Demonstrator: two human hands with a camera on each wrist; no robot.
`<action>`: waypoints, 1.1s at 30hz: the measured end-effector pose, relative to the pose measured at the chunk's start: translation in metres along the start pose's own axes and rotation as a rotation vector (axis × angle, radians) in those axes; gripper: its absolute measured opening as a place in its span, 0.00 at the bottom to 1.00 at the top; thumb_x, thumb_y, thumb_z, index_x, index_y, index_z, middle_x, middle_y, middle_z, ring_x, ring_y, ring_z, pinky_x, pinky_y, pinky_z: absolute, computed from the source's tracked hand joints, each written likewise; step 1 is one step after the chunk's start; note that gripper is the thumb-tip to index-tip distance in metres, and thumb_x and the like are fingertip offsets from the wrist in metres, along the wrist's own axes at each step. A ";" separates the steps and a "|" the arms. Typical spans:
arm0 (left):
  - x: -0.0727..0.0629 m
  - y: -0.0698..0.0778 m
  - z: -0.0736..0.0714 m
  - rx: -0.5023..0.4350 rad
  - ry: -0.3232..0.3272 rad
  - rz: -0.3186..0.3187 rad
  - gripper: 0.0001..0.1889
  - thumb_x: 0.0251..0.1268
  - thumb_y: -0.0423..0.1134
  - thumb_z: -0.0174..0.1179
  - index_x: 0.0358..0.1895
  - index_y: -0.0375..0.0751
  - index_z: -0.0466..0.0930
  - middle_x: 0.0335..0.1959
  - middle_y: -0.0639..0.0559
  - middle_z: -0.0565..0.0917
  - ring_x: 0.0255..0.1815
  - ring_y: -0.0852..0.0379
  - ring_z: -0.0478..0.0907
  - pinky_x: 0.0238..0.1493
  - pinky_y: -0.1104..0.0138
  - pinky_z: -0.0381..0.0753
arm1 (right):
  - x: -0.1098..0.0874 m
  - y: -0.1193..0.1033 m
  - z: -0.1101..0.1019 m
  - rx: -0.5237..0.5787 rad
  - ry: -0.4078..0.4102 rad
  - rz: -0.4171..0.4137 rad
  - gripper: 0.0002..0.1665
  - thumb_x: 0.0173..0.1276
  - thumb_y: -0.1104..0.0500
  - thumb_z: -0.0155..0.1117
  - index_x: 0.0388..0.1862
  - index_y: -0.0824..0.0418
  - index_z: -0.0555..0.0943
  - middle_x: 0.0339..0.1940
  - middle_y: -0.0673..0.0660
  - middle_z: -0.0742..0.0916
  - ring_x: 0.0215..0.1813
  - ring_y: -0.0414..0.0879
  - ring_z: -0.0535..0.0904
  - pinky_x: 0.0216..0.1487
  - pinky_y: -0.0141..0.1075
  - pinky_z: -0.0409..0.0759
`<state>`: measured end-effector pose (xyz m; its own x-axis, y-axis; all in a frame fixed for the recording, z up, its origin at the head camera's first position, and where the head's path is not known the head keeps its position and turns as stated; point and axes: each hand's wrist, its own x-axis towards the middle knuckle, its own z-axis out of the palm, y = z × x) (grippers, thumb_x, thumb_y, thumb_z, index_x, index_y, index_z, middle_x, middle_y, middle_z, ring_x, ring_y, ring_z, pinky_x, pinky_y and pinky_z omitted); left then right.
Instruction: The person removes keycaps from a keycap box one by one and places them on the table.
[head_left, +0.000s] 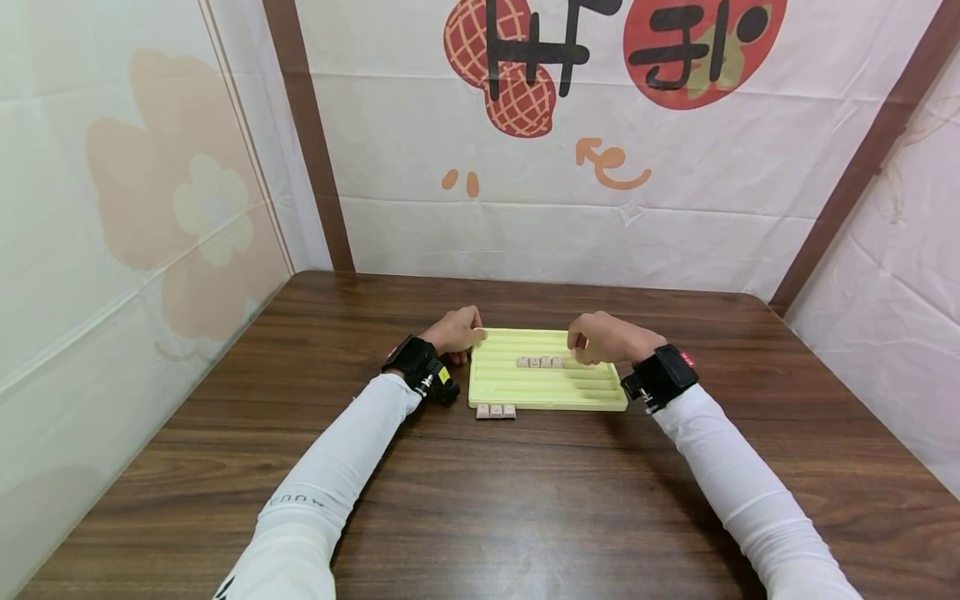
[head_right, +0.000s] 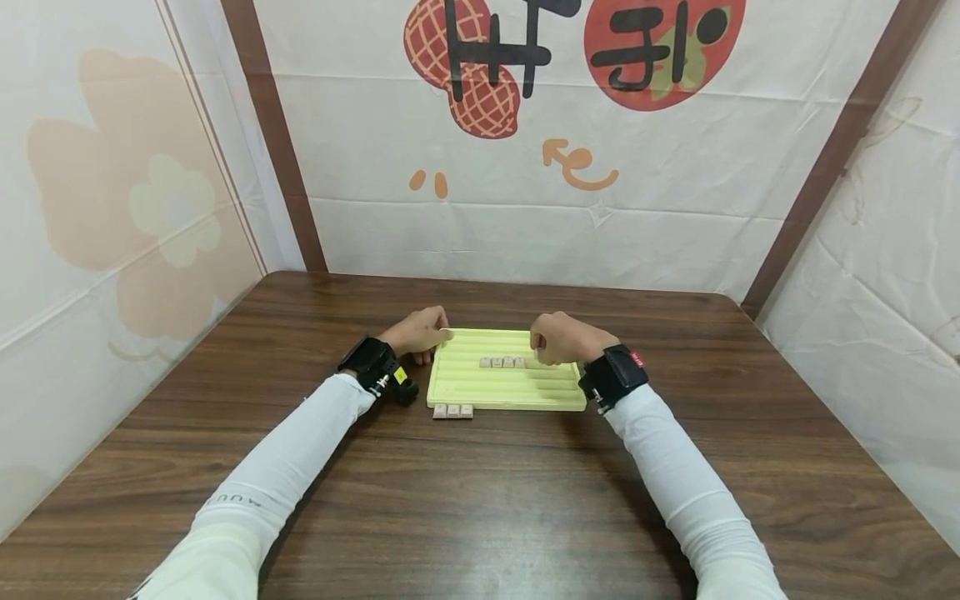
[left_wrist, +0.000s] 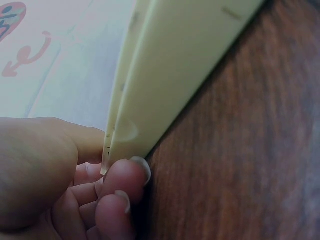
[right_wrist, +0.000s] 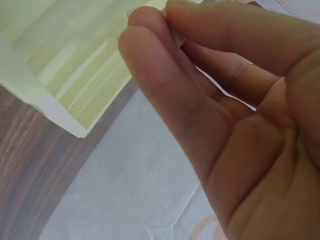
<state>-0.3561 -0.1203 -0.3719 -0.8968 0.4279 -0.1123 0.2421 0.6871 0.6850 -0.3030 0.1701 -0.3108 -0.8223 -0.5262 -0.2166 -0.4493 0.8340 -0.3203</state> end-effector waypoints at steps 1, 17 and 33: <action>0.000 0.000 0.000 -0.001 -0.001 -0.002 0.10 0.75 0.43 0.48 0.43 0.39 0.66 0.23 0.48 0.75 0.17 0.55 0.74 0.19 0.67 0.76 | 0.000 0.000 -0.001 0.004 0.001 0.004 0.14 0.70 0.62 0.58 0.53 0.62 0.79 0.47 0.58 0.84 0.39 0.45 0.81 0.42 0.38 0.79; 0.004 -0.003 0.001 -0.012 -0.008 -0.017 0.09 0.75 0.43 0.48 0.43 0.39 0.66 0.23 0.47 0.75 0.16 0.55 0.75 0.18 0.66 0.76 | -0.012 -0.001 -0.016 -0.054 0.102 -0.058 0.11 0.69 0.62 0.59 0.48 0.59 0.82 0.43 0.54 0.85 0.43 0.45 0.80 0.44 0.39 0.79; -0.002 0.000 -0.001 -0.009 -0.002 0.002 0.09 0.76 0.42 0.47 0.43 0.39 0.66 0.24 0.47 0.74 0.16 0.55 0.74 0.19 0.67 0.75 | -0.025 -0.023 -0.025 -0.074 0.145 -0.118 0.07 0.69 0.61 0.60 0.44 0.55 0.82 0.42 0.52 0.85 0.46 0.46 0.80 0.49 0.41 0.79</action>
<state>-0.3549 -0.1212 -0.3712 -0.8957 0.4302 -0.1124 0.2405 0.6813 0.6914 -0.2814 0.1683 -0.2754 -0.8020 -0.5956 -0.0446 -0.5652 0.7810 -0.2657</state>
